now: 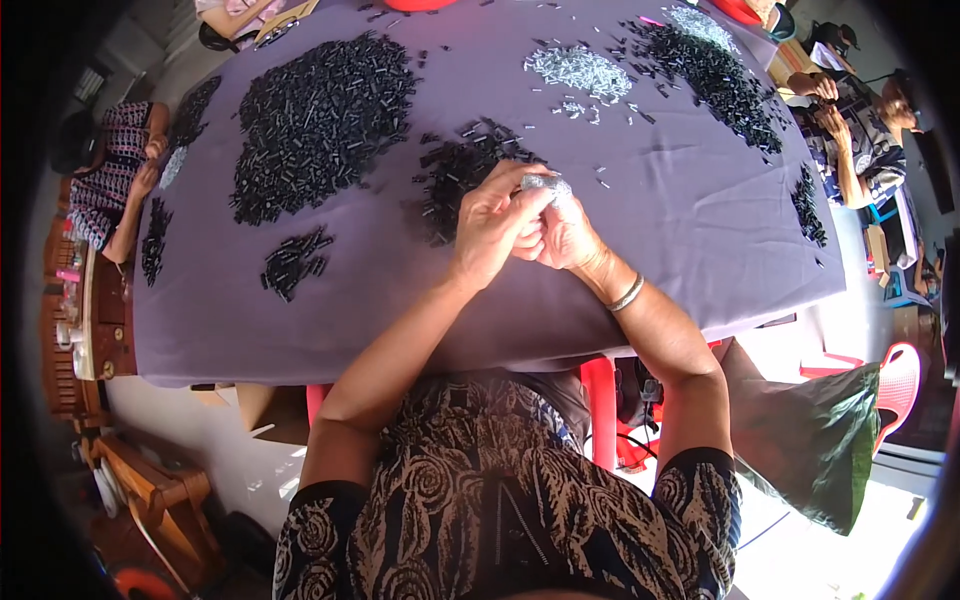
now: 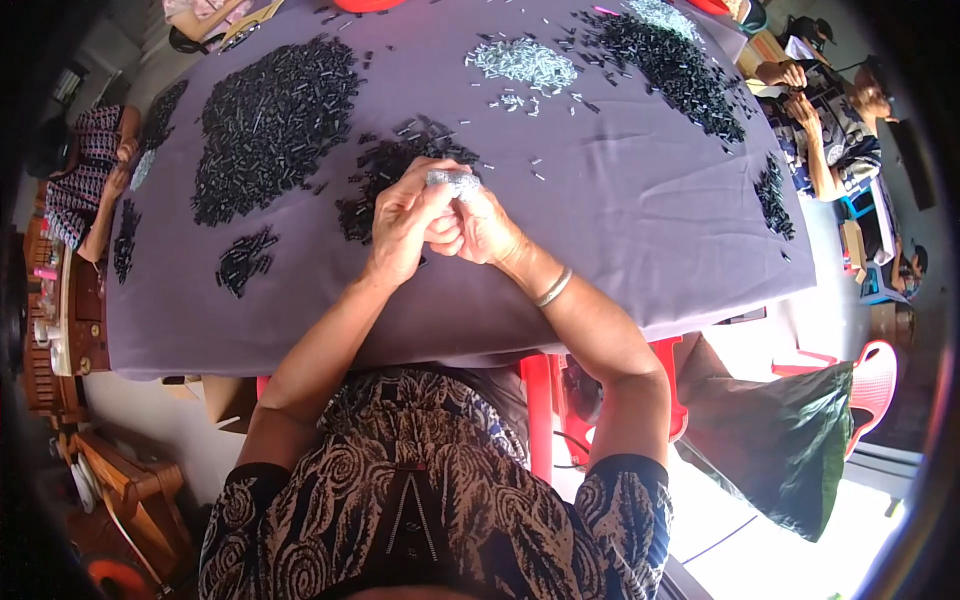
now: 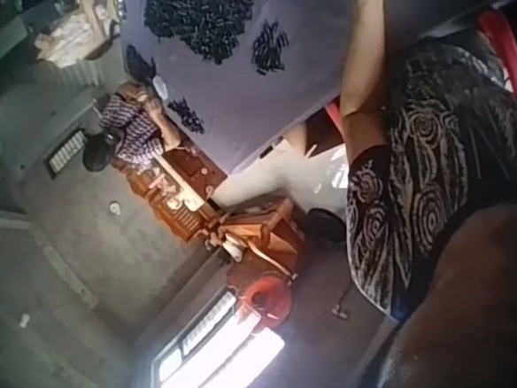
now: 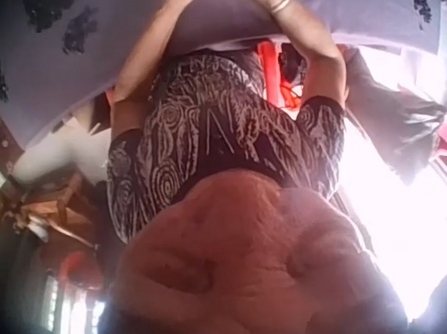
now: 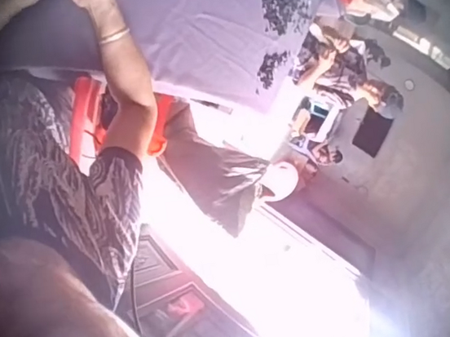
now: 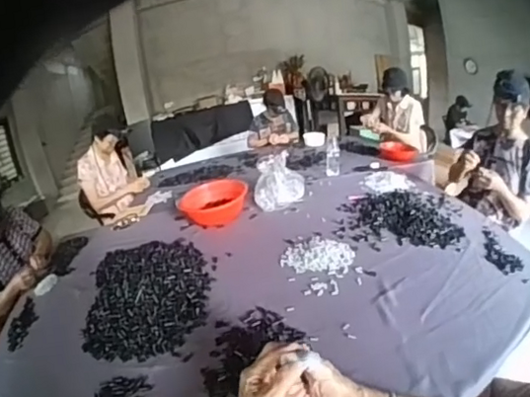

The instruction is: Sorting and picking small black and white components on a table in a workshop.

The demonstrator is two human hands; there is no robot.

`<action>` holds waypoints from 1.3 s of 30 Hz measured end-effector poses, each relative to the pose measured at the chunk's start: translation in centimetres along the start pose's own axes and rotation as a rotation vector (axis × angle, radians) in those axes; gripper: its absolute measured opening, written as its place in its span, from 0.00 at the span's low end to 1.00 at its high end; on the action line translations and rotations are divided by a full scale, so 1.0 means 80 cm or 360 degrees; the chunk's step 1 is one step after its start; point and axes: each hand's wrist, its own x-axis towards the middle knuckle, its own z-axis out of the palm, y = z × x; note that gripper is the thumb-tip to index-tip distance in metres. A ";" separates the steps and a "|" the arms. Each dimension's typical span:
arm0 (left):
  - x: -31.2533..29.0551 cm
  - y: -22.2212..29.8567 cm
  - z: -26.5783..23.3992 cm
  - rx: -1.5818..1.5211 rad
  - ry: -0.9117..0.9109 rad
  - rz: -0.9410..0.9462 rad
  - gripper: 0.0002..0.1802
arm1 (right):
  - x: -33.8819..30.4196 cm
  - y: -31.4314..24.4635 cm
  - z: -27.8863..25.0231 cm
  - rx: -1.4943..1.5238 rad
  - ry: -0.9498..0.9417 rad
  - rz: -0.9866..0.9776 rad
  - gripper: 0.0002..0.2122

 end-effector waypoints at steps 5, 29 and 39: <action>-0.001 -0.022 0.020 -0.0255 0.0324 -0.0101 0.09 | -0.001 0.006 -0.005 0.0180 0.0108 -0.0014 0.22; -0.029 0.001 -0.034 0.0592 0.0345 0.0633 0.06 | -0.002 -0.005 -0.004 -0.0163 -0.0152 0.0190 0.26; -0.117 0.070 -0.213 0.2204 0.0343 0.0177 0.10 | 0.011 -0.019 -0.006 -0.0442 -0.0126 -0.0068 0.21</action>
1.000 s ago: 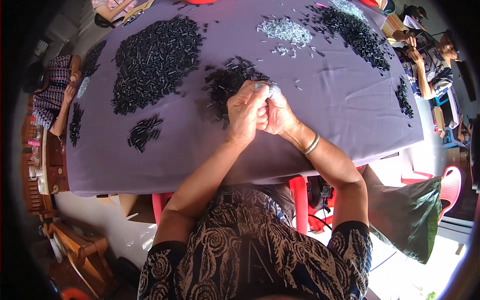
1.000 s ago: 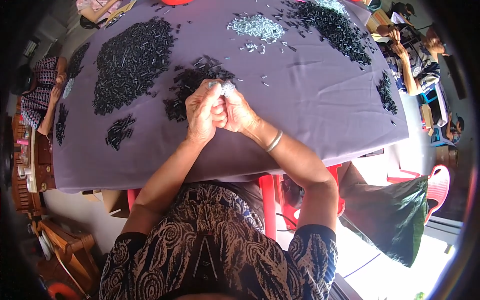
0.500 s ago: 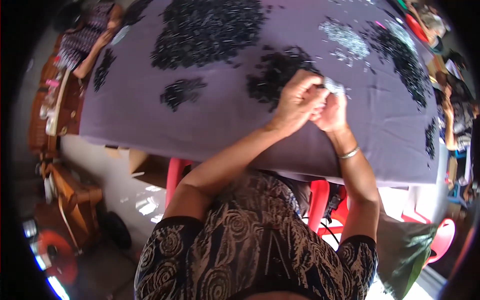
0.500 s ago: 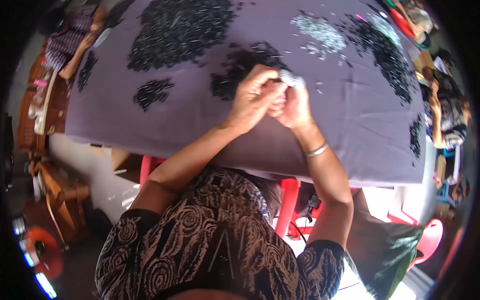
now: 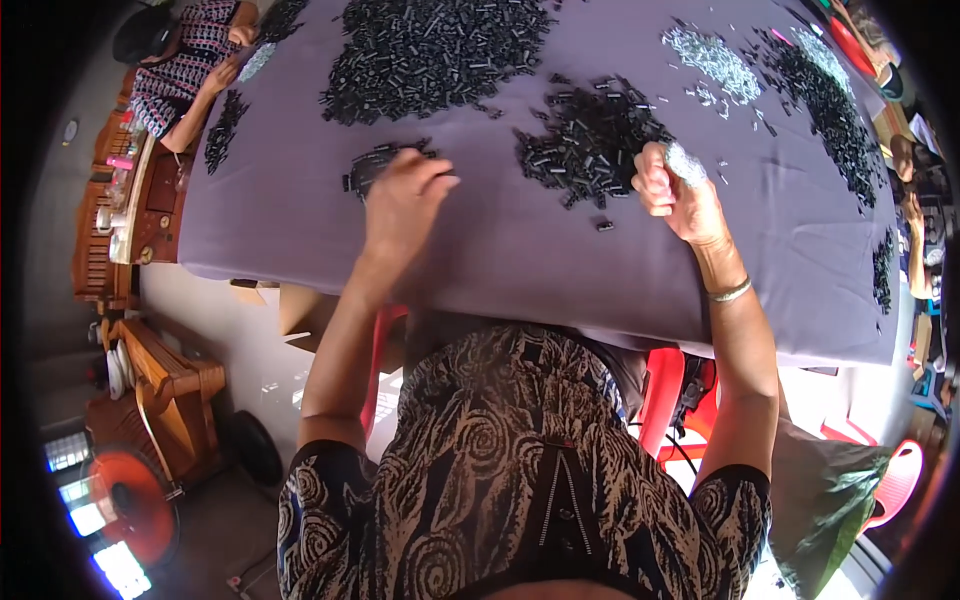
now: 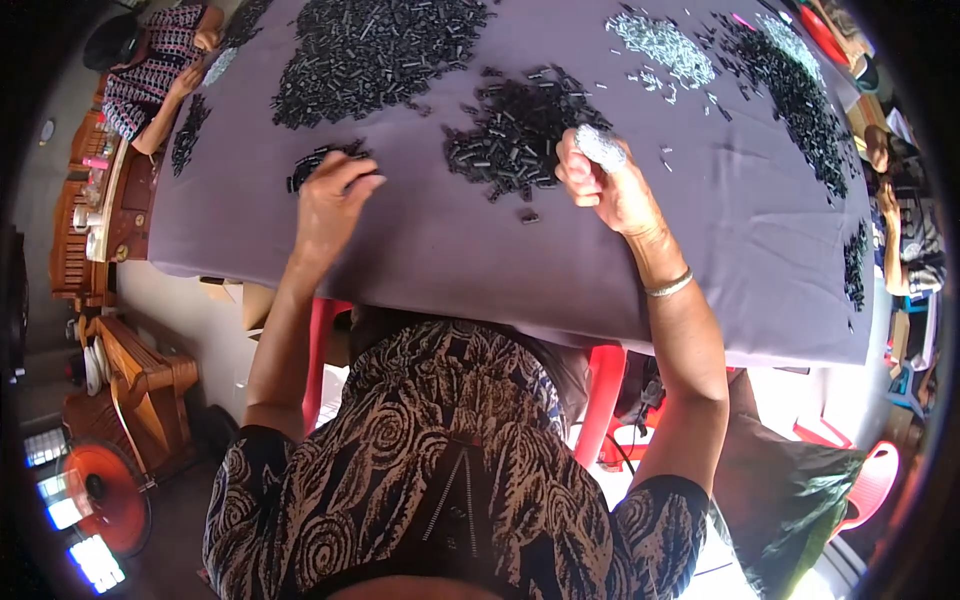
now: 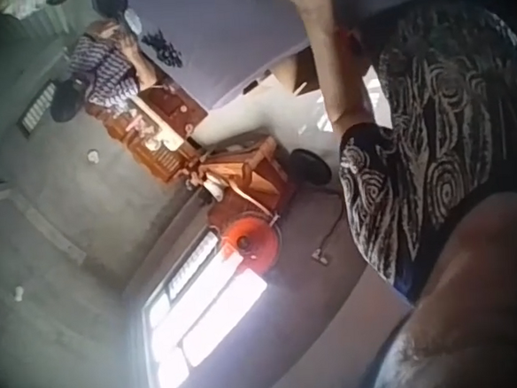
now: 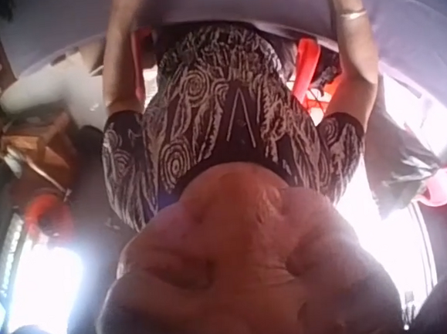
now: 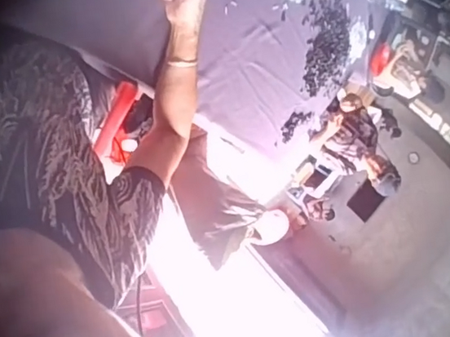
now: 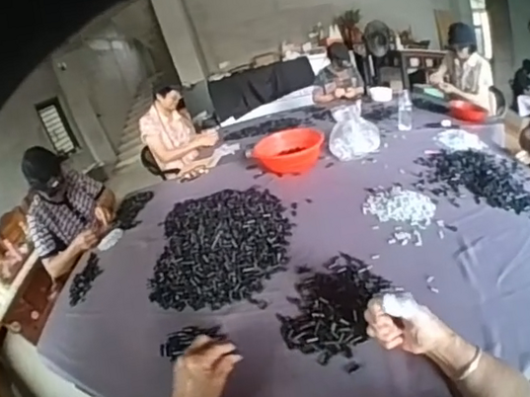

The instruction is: Sorting and picking small black and white components on a table in a workshop.

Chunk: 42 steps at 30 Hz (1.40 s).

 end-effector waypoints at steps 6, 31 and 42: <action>0.005 0.009 -0.011 0.0234 0.0149 -0.0100 0.12 | -0.003 -0.003 -0.010 0.0156 0.0140 -0.0082 0.16; 0.012 0.144 0.097 -0.0465 -0.0270 0.0431 0.09 | -0.033 -0.066 -0.045 0.0008 0.0643 -0.0447 0.12; 0.027 0.154 0.098 -0.1879 -0.0769 -0.0587 0.07 | -0.075 -0.095 -0.096 -0.2032 0.0882 0.0141 0.06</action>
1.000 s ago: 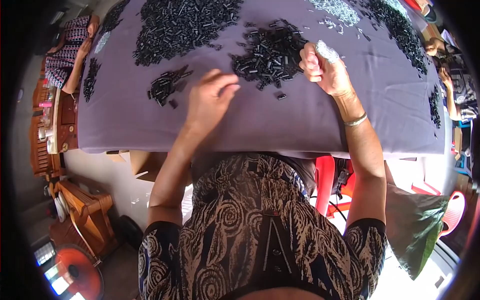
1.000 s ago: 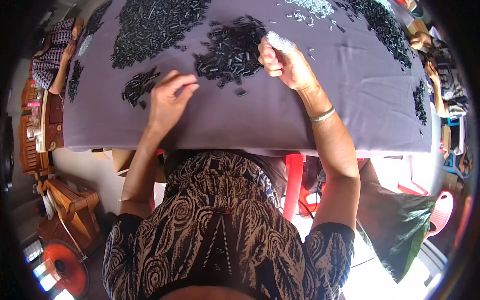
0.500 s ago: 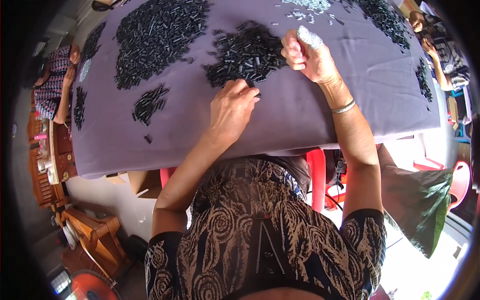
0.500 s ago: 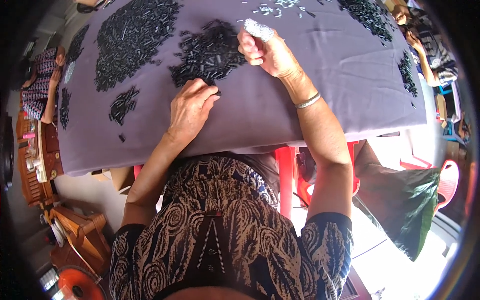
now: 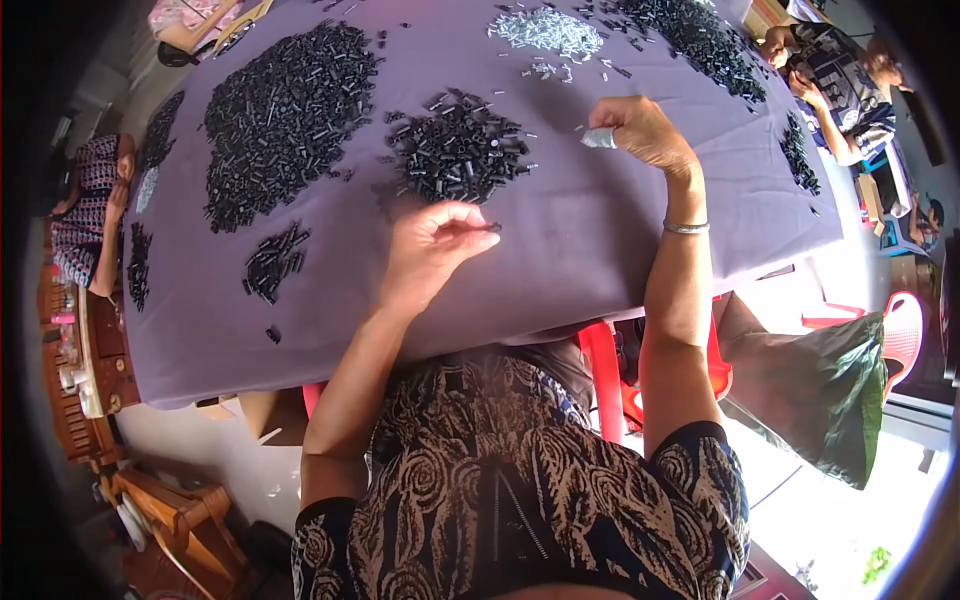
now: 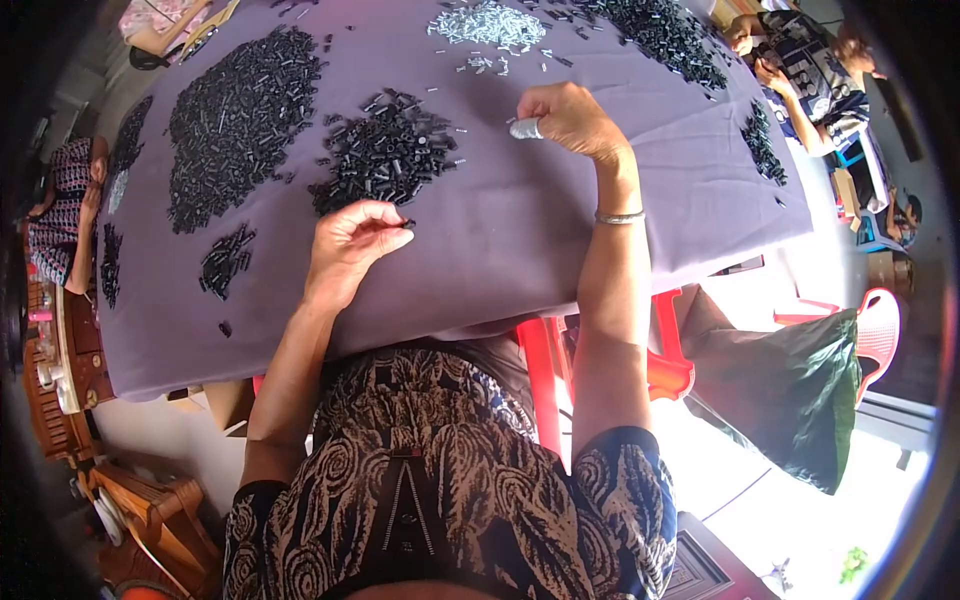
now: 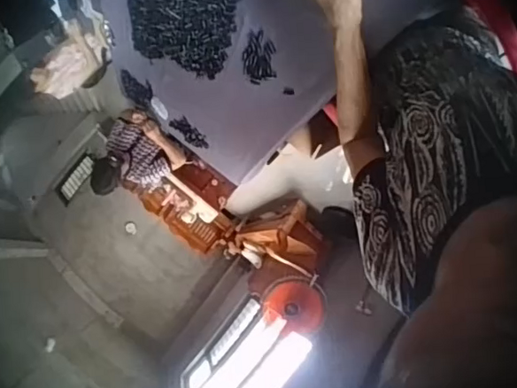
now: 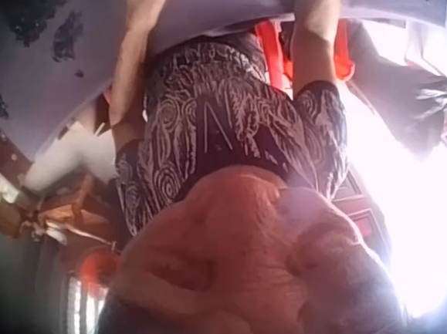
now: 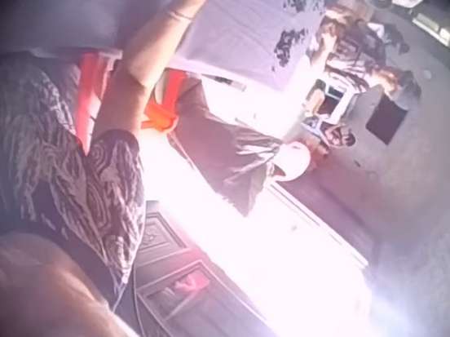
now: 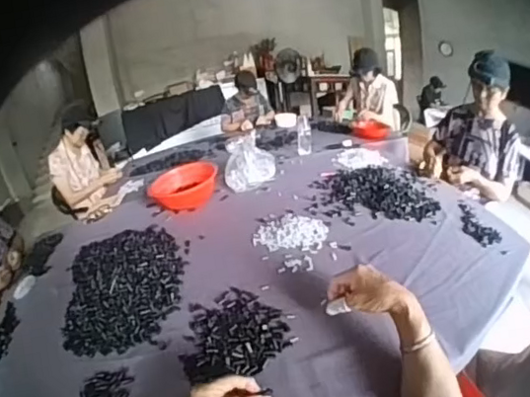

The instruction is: Sorting and picking small black and white components on a table in a workshop.

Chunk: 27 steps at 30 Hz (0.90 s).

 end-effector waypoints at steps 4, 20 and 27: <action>0.019 -0.002 0.000 -0.0269 0.0040 0.0087 0.10 | 0.006 -0.001 0.019 -0.0149 -0.0066 0.0080 0.08; 0.054 -0.034 0.006 -0.0393 0.0116 0.0494 0.10 | 0.002 -0.070 0.103 0.1779 -0.0344 -0.0239 0.06; 0.054 -0.036 0.010 -0.0355 0.0157 0.0526 0.11 | 0.003 -0.072 0.108 0.1583 -0.0377 -0.0220 0.04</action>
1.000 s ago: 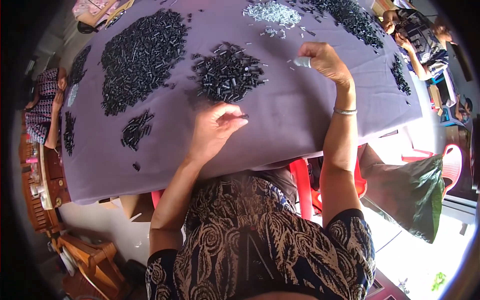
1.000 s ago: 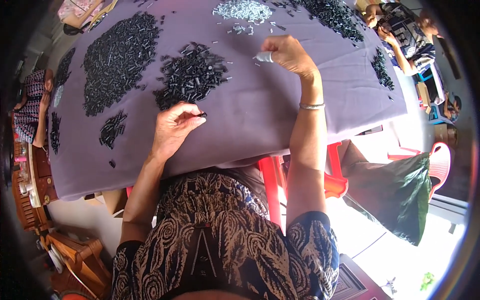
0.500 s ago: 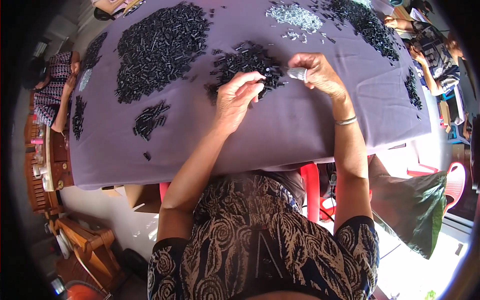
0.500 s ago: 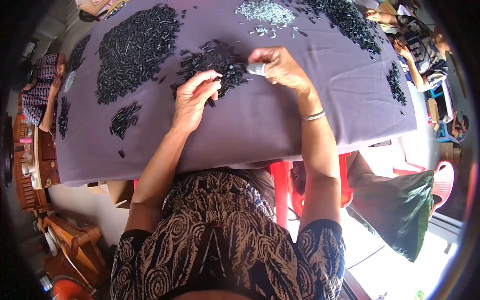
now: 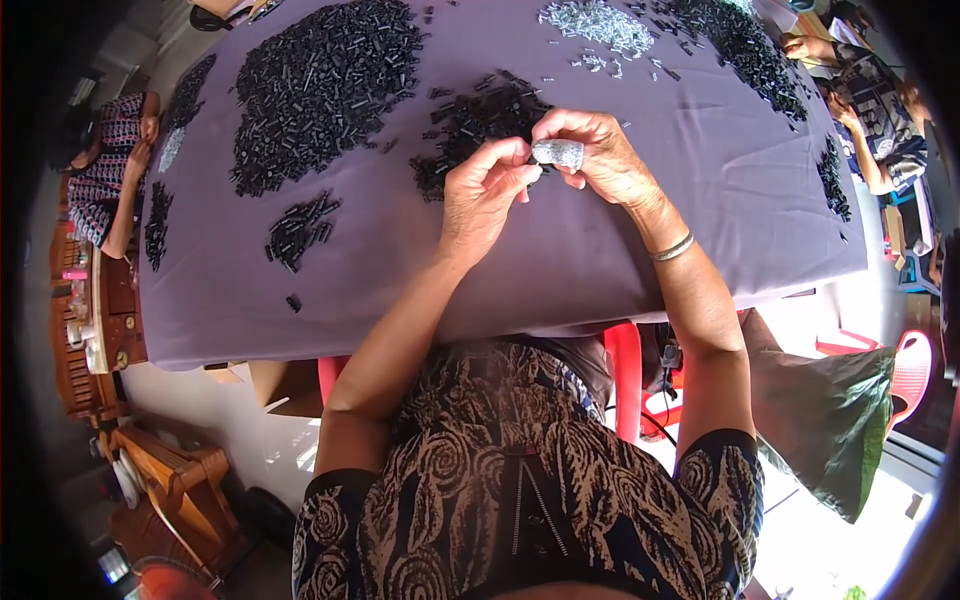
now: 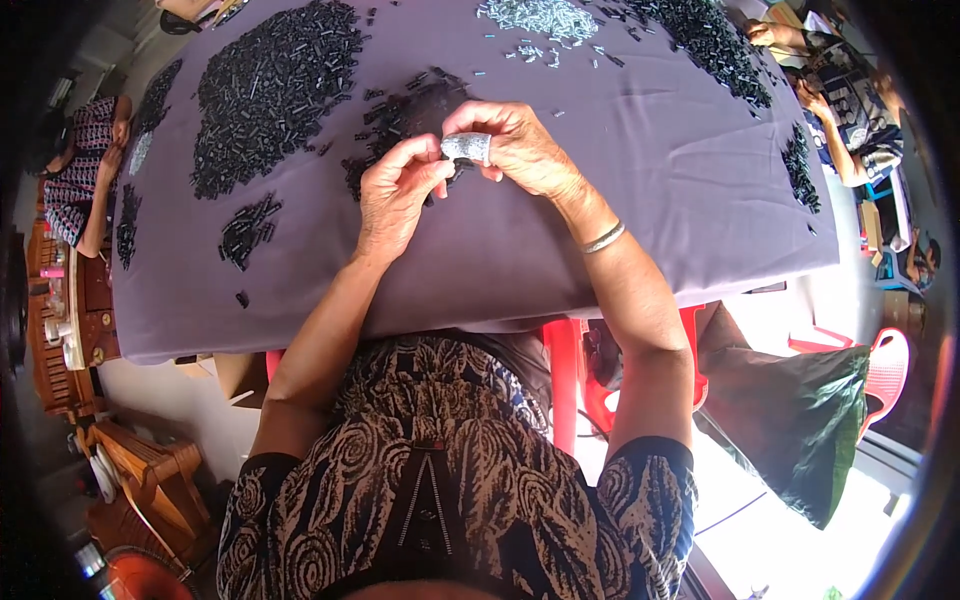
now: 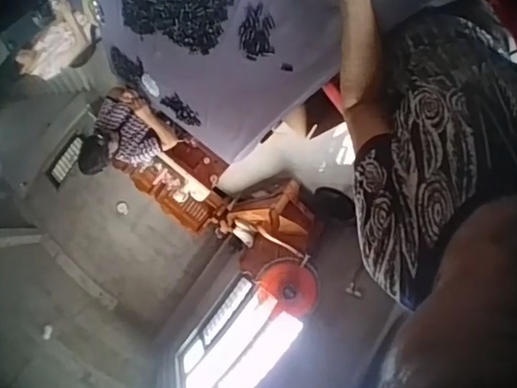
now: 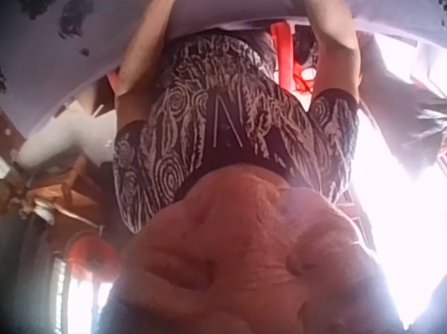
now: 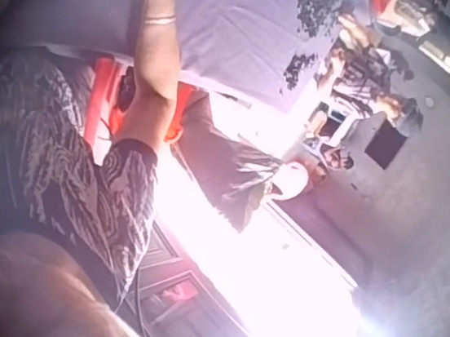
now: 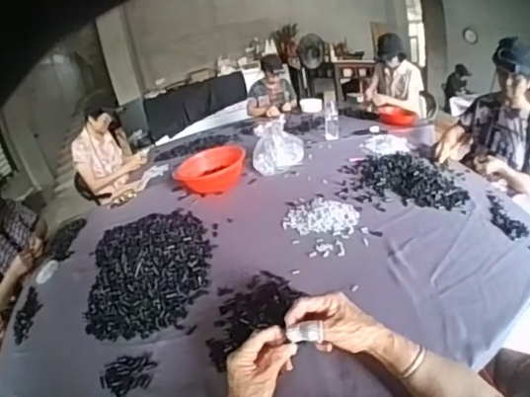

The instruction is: Sorting and picking small black and white components on a table in a workshop.

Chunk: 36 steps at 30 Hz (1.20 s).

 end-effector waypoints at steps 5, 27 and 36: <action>0.000 -0.006 -0.003 -0.0073 0.0039 -0.0006 0.11 | -0.001 -0.006 0.004 -0.0230 -0.0055 -0.0061 0.06; 0.001 0.019 -0.026 -0.0051 0.0231 0.0004 0.09 | -0.009 -0.014 -0.082 -0.0590 0.0246 0.0184 0.05; 0.000 0.022 -0.021 0.0007 0.0245 -0.0025 0.09 | -0.006 -0.018 -0.065 -0.0892 0.0177 0.0184 0.05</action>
